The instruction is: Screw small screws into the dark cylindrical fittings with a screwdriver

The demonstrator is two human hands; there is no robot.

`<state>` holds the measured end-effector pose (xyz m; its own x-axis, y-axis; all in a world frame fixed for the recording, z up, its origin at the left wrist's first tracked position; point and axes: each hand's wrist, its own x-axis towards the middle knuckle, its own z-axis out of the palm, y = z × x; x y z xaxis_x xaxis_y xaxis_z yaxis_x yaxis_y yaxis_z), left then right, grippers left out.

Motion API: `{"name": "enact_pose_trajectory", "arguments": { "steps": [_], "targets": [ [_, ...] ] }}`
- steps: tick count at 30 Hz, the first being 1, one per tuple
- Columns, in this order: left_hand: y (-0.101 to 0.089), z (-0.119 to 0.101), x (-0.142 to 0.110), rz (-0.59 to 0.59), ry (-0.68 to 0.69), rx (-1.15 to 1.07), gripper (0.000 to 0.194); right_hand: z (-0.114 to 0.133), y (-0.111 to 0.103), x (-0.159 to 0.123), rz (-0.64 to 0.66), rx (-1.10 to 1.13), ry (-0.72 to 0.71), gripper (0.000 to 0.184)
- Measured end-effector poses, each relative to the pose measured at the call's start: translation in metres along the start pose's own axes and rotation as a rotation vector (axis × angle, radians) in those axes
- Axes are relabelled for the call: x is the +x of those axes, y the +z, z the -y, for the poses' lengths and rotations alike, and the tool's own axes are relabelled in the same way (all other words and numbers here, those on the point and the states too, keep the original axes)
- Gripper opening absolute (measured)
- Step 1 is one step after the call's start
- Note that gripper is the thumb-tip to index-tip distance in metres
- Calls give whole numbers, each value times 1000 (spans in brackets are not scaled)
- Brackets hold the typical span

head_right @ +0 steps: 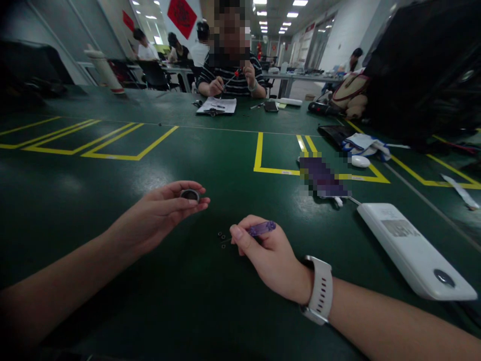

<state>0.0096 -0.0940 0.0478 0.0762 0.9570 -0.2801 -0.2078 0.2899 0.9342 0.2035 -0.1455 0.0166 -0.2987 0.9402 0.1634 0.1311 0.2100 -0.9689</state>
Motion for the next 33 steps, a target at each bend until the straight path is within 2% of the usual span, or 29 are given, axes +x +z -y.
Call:
{"name": "enact_pose_trajectory", "arguments": {
  "steps": [3, 8, 21, 27, 29, 33],
  "targets": [
    [2, 0, -2, 4, -23, 19, 25, -4, -1, -2, -7, 46, -23, 23],
    [3, 1, -3, 4, -32, 31, 27, -10, -2, -3, -90, 106, -31, 24],
    [2, 5, -1, 31, -29, 55, 28, 0, 1, -1, -69, -59, 62, 27],
    [1, 7, 0, 32, -25, 76, 29, 5, 3, 9, -85, -144, 201, 31],
    [1, 7, -1, 38, -27, 67, 28, 6, 4, 8, -66, -180, 136, 30],
    [1, 7, -2, 35, -30, 41, 28, 6, 7, -1, 8, -282, -189, 22]
  ]
}}
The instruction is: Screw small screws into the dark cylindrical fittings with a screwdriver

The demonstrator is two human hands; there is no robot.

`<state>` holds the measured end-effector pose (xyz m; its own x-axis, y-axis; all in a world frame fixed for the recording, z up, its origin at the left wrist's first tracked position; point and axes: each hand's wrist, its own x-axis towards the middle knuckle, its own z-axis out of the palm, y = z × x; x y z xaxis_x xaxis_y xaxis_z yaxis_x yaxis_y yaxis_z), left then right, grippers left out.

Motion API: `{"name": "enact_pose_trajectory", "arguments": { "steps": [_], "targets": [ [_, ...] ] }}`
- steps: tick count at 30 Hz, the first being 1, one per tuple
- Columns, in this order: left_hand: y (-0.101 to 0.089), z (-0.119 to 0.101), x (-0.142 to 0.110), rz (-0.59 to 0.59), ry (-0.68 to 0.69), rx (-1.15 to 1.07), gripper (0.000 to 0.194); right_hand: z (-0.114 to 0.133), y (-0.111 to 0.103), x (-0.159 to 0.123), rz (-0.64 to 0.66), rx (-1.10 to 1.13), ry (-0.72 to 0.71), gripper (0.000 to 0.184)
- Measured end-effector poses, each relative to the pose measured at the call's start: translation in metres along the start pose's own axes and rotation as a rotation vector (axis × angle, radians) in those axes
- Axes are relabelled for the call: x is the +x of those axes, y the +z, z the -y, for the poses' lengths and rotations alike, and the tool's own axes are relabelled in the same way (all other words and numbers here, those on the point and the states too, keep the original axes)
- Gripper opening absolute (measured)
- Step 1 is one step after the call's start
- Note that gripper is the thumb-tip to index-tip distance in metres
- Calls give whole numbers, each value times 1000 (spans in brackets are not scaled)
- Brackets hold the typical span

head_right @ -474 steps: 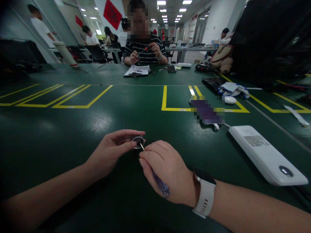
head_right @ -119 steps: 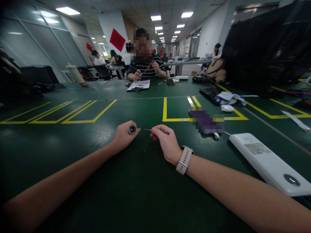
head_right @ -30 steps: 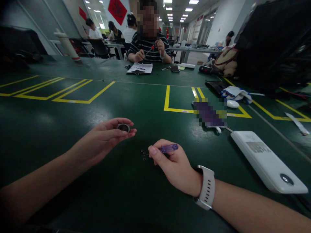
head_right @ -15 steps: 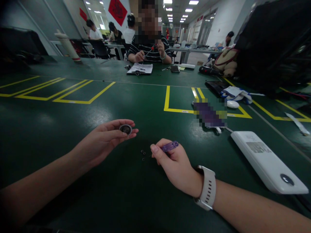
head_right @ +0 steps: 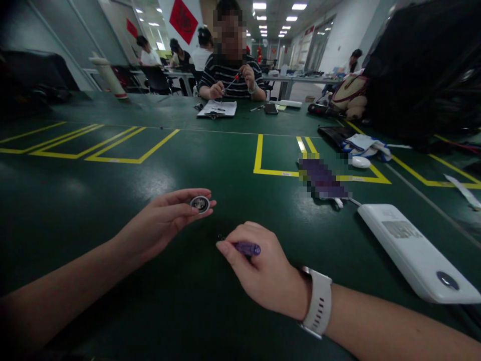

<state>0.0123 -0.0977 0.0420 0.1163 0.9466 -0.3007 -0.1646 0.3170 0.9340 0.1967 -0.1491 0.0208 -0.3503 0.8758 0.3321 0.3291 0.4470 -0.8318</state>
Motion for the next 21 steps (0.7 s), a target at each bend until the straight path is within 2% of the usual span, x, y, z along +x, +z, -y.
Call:
{"name": "enact_pose_trajectory", "arguments": {
  "steps": [4, 9, 13, 21],
  "targets": [
    [0, 0, -2, -6, 0, 4, 30, -1, 0, -4, 7, -9, -187, 12],
    [0, 2, -4, 21, 3, 71, 35, -2, -1, -5, -25, -51, -280, 12],
    [1, 6, -7, 70, 31, 126, 35, -1, 0, -6, 21, -119, -305, 18],
    [2, 10, -12, 118, 117, 181, 29, 1, 2, -5, 56, -189, -289, 17]
  ]
}}
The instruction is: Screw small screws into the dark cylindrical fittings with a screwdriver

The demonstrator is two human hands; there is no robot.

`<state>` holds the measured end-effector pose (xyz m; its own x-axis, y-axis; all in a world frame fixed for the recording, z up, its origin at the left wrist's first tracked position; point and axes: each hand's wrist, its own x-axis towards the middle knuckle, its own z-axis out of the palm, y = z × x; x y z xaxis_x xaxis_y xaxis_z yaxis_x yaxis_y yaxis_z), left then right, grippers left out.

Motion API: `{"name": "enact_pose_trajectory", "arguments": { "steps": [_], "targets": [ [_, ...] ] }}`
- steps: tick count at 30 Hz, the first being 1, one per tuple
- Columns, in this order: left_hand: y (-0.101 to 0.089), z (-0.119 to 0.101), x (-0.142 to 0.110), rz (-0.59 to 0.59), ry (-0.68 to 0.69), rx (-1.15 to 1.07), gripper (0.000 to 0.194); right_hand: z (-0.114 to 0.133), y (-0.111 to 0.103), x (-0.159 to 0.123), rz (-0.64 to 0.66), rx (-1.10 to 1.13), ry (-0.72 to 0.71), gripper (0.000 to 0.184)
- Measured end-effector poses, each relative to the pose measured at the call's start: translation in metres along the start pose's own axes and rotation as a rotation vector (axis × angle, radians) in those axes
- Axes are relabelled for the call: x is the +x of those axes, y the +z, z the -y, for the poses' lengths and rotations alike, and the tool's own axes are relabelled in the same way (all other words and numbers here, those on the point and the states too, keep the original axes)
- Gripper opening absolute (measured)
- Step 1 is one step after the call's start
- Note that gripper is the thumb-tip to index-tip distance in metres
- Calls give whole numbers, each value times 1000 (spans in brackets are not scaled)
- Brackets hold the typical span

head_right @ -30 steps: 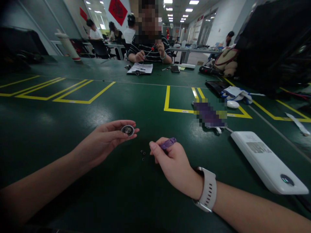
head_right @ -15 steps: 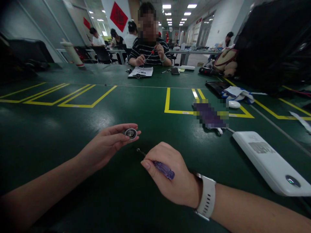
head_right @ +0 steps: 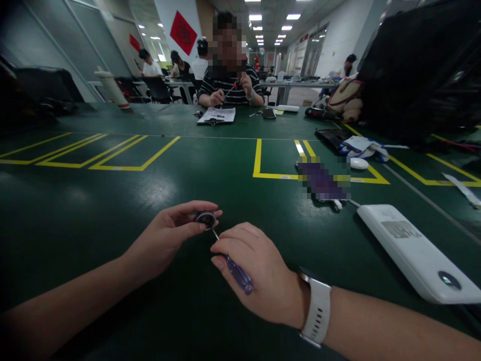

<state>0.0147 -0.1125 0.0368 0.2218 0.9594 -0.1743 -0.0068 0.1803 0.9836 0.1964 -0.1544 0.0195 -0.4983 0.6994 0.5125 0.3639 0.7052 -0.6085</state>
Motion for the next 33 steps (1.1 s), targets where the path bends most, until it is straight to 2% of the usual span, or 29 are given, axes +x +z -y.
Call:
{"name": "enact_pose_trajectory", "arguments": {
  "steps": [9, 17, 33],
  "targets": [
    [2, 2, 2, -40, 77, 9, 20, 1, -1, 1, 24, -37, -46, 17],
    [3, 2, 2, -45, 68, -11, 19, 3, 1, 1, 47, -120, -53, 19],
    [4, 2, 3, -73, 21, 46, 21, 5, 0, 0, -8, -219, -84, 20]
  ]
}}
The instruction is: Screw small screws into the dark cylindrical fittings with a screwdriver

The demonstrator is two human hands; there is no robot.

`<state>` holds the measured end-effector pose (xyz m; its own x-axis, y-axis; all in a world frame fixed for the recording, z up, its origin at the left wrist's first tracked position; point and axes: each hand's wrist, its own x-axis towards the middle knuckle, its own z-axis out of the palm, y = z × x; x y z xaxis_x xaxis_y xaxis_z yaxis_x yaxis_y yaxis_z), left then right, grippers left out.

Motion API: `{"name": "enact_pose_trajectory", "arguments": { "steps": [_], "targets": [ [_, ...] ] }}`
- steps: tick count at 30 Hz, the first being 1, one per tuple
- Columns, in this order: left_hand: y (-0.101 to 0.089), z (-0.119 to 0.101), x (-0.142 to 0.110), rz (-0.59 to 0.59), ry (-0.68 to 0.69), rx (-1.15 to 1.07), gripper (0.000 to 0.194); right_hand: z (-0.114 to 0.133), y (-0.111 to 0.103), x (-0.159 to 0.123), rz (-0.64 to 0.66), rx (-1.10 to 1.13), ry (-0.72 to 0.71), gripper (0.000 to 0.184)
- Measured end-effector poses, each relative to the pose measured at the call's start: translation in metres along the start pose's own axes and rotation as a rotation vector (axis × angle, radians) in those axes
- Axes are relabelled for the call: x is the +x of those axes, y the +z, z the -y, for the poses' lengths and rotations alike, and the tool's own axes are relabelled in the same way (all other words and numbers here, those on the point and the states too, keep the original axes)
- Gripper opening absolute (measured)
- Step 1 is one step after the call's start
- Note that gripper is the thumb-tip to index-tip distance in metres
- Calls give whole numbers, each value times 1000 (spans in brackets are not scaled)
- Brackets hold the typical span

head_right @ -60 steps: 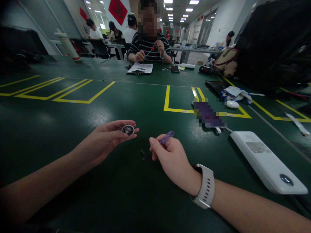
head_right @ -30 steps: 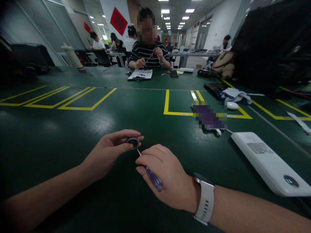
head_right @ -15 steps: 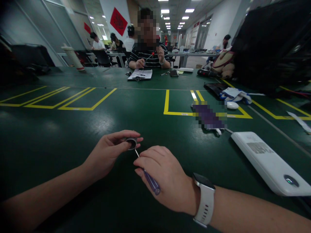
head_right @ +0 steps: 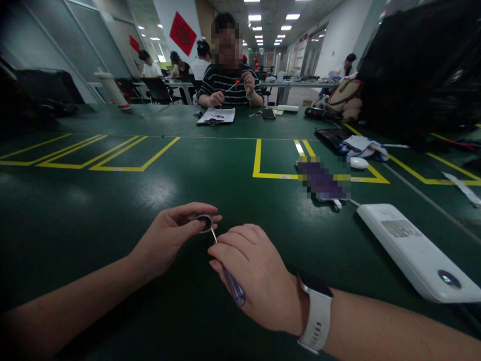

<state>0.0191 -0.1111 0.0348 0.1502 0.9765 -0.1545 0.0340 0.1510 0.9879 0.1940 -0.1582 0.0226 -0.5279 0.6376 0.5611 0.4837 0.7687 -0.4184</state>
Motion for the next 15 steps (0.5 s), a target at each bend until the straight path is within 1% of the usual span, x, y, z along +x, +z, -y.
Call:
{"name": "enact_pose_trajectory", "arguments": {
  "steps": [4, 9, 15],
  "targets": [
    [0, 1, 0, 4, 7, -2, 21, -1, 0, 0, 7, -4, 4, 22],
    [0, 1, 0, 11, 10, 12, 21, -1, -1, 0, 1, 17, -33, 22],
    [1, 1, 0, 13, 24, 11, 21, 0, 0, -2, 31, -18, -3, 20]
  ]
}}
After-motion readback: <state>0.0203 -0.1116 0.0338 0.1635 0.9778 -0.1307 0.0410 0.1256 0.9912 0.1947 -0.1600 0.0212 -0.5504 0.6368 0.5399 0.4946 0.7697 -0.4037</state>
